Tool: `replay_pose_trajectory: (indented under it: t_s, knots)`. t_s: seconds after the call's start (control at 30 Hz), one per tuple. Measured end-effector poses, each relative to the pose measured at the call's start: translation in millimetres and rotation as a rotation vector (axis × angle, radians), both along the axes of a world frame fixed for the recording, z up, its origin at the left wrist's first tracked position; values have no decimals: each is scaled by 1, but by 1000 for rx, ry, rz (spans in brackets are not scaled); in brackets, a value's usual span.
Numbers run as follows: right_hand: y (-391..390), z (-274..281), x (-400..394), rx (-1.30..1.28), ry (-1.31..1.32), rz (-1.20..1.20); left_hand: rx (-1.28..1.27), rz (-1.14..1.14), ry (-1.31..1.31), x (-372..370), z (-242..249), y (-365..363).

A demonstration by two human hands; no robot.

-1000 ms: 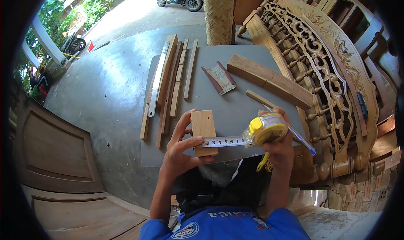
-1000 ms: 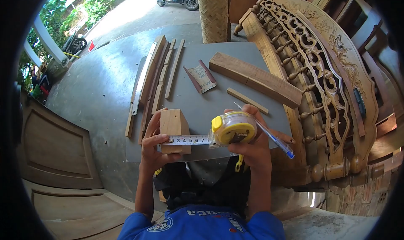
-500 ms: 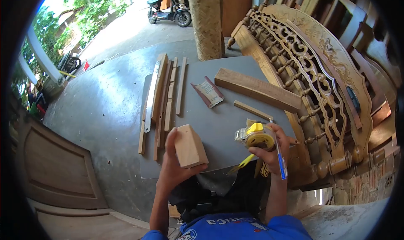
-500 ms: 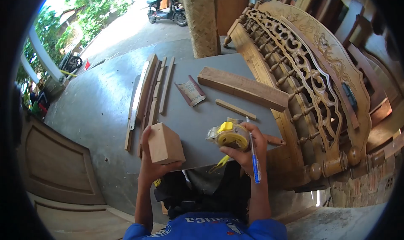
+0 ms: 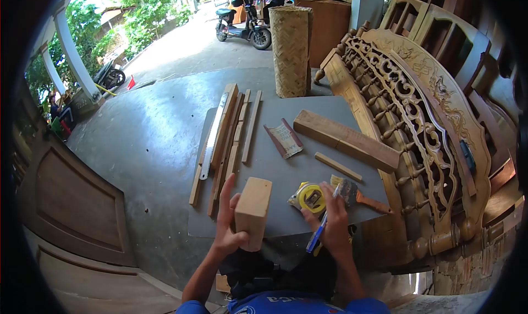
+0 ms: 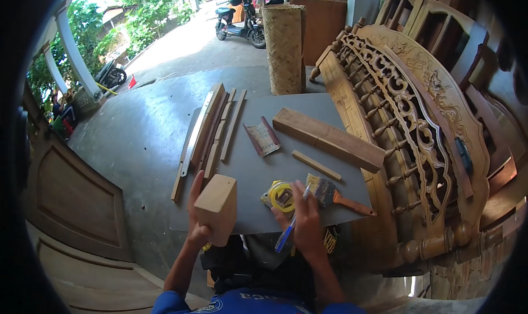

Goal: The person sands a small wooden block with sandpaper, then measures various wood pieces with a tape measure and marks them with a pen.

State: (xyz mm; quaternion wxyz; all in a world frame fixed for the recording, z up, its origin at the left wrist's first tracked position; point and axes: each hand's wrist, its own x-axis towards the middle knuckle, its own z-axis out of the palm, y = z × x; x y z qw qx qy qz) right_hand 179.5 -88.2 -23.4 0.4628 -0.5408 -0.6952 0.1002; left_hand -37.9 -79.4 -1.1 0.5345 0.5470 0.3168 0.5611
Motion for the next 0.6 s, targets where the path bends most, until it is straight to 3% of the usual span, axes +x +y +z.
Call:
replay_pose_trajectory:
  t_s: [0.03, 0.17, 0.3, 0.43, 0.6]
  knots:
    - [0, -1, -1, 24, -75, -16, -58, -12, -95, 3, 12, 3]
    - [-1, -4, -3, 63, -216, -38, -90, -164, 141, 20, 68, 56]
    - [1, -6, 1, 110, -125, 19, 233, -51, 701, 73, 103, 156]
    - [0, -7, 4, 142, -81, 35, 583, 33, 1151, 135, 89, 244]
    - [1, -7, 11, 119, 5, 84, 694, 122, 1244, 168, 63, 283]
